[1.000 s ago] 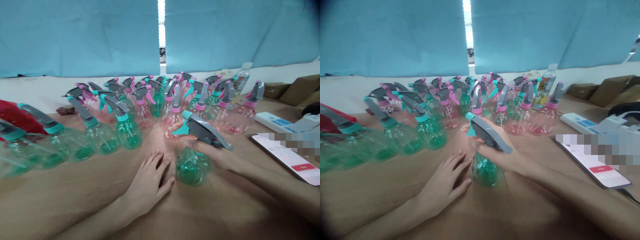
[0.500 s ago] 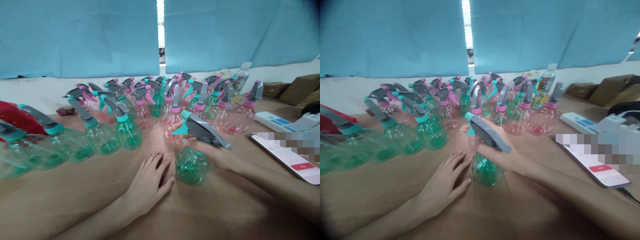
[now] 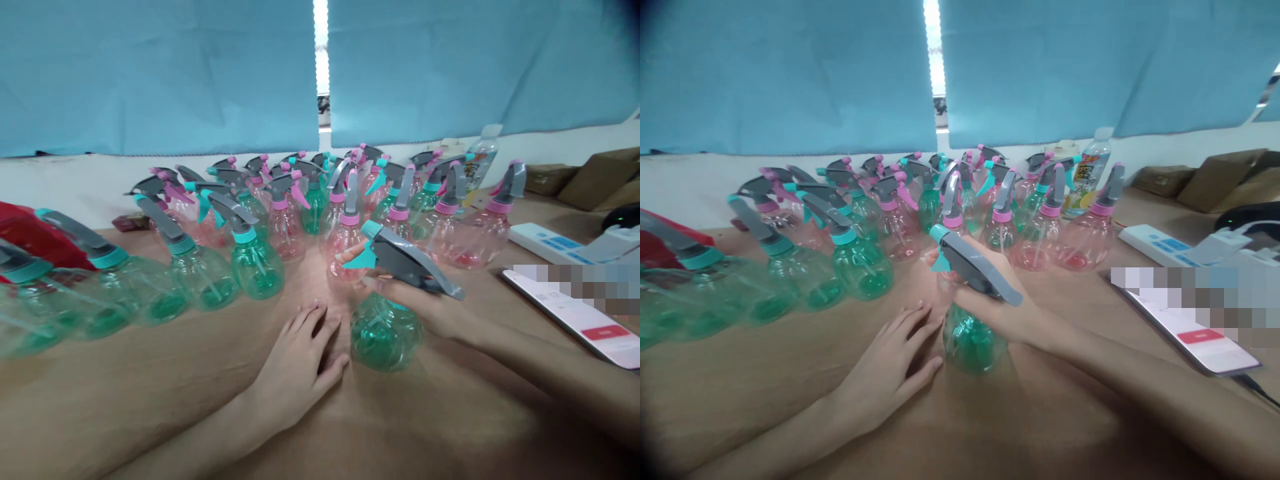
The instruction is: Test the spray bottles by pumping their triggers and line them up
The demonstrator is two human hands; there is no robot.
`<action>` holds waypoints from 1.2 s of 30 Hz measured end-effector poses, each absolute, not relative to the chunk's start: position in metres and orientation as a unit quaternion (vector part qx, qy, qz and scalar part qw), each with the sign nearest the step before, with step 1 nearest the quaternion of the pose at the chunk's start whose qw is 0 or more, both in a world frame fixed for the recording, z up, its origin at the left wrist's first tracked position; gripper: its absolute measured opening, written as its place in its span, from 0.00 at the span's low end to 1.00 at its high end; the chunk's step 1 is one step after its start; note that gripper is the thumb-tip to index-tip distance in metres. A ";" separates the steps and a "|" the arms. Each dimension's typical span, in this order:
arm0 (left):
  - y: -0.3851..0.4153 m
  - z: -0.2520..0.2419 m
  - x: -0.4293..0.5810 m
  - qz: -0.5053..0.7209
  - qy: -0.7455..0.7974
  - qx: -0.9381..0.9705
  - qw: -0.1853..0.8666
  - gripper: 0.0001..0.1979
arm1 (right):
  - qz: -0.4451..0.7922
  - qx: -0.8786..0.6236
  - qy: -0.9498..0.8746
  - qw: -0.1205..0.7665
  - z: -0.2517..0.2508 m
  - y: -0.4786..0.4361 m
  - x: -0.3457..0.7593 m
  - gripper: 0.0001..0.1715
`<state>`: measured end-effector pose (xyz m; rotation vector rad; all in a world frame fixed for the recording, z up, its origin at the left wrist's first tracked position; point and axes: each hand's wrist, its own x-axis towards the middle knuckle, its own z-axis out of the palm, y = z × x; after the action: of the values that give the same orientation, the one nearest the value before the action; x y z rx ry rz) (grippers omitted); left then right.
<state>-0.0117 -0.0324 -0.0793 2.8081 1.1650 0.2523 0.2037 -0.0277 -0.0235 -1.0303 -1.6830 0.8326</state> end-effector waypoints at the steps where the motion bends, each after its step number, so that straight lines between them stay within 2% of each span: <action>1: -0.032 -0.079 -0.012 0.084 0.381 0.920 0.045 0.24 | 0.340 -0.422 -0.689 0.481 -0.024 -0.028 0.204 0.15; 7: -0.033 -0.080 -0.012 0.071 0.382 0.920 0.050 0.25 | 0.333 -0.425 -0.689 0.483 -0.024 -0.028 0.203 0.13; 12: -0.032 -0.079 -0.011 0.060 0.389 0.918 0.056 0.26 | 0.328 -0.412 -0.698 0.485 -0.023 -0.028 0.204 0.20; 21: -0.032 -0.079 -0.012 0.075 0.382 0.920 0.047 0.25 | 0.336 -0.402 -0.698 0.488 -0.023 -0.028 0.204 0.22; 32: -0.032 -0.080 -0.012 0.063 0.385 0.920 0.041 0.25 | 0.353 -0.373 -0.697 0.501 -0.022 -0.026 0.201 0.21; 36: -0.032 -0.081 -0.012 0.067 0.384 0.920 0.040 0.25 | 0.339 -0.400 -0.693 0.494 -0.022 -0.026 0.201 0.16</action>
<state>-0.0119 -0.0316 -0.0812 2.8195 1.1777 0.2040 0.2008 -0.0259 -0.0221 -0.9702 -1.6814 0.8227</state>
